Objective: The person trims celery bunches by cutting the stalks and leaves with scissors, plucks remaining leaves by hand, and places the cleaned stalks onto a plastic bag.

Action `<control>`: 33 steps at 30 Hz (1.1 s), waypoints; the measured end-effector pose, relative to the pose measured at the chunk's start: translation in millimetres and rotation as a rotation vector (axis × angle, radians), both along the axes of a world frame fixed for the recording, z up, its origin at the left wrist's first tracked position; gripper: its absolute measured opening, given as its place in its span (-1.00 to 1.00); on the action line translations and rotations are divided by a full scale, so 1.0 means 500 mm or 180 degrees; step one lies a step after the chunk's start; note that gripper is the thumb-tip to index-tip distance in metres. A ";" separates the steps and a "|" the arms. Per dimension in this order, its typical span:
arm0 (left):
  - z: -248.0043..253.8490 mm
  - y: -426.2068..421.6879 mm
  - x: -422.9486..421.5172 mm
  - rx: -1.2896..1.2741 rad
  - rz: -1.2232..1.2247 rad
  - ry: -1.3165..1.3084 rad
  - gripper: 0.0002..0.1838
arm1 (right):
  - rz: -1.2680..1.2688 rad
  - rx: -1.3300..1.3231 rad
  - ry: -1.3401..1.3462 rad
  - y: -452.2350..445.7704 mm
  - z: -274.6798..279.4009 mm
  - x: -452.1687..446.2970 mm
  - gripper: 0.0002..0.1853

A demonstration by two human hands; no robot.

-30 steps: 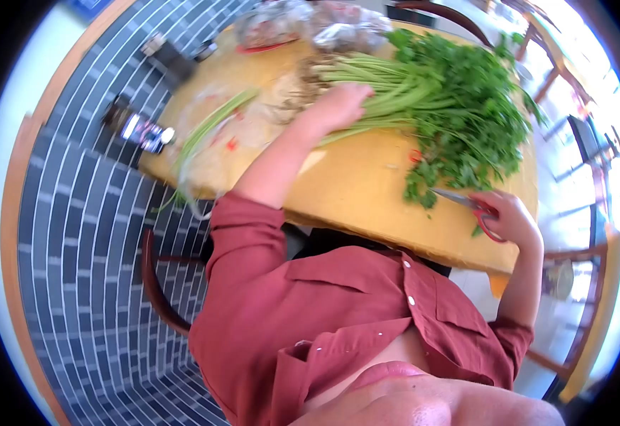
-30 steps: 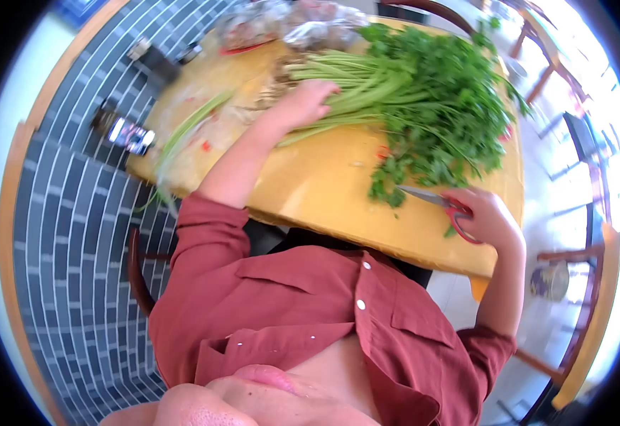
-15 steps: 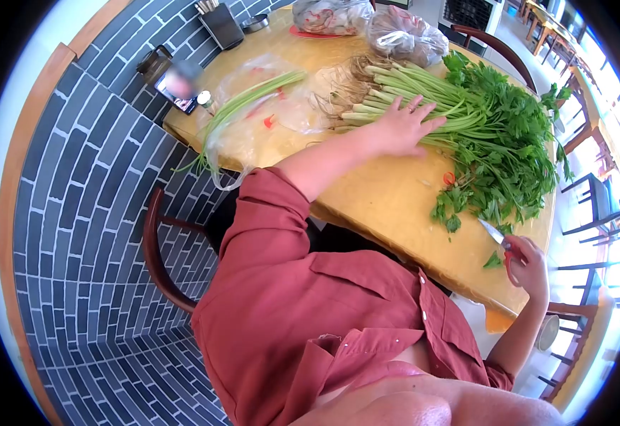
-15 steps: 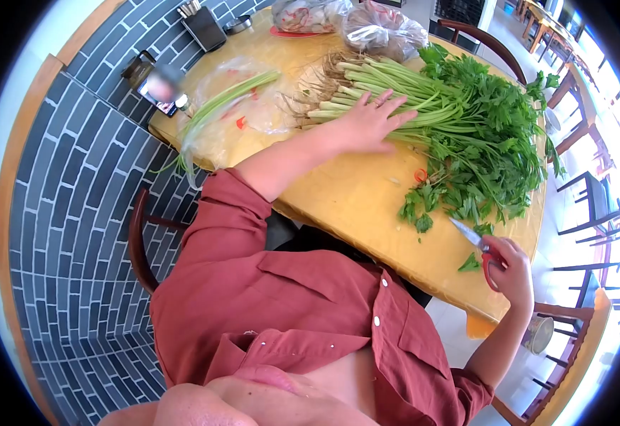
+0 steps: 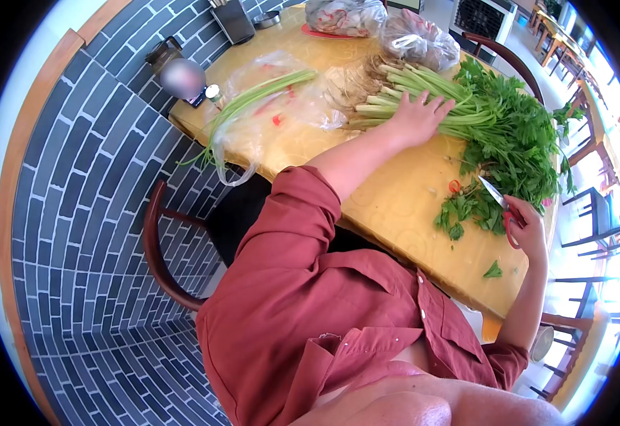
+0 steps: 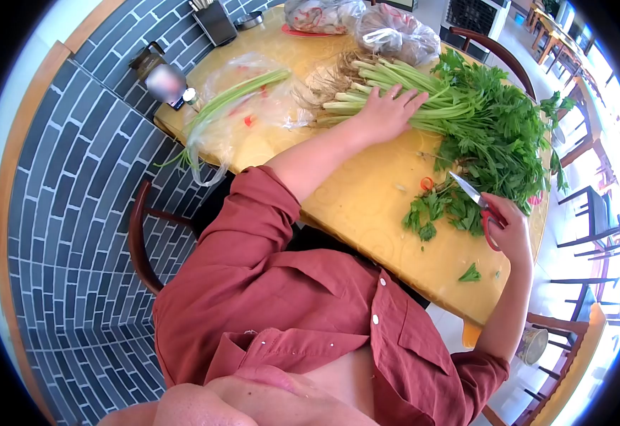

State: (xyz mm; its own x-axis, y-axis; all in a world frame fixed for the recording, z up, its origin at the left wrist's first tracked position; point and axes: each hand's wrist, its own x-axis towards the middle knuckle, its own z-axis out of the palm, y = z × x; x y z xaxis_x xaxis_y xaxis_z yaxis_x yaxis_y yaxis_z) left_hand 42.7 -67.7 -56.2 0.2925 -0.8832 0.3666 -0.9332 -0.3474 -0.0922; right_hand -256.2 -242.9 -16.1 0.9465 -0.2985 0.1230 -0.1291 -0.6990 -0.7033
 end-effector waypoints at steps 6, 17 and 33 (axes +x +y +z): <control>0.027 0.031 0.010 -0.0193 -0.0157 0.0218 -0.22 | -0.0115 -0.0016 -0.0147 0.002 -0.017 -0.045 -0.54; 0.052 0.108 0.108 0.0501 0.0055 0.0643 -0.58 | 0.0206 -0.0360 -0.0016 0.017 -0.008 -0.045 -0.57; 0.170 0.121 0.053 0.0764 -0.0109 0.0576 -0.50 | -0.0378 0.0123 0.0086 -0.012 0.034 -0.138 -0.52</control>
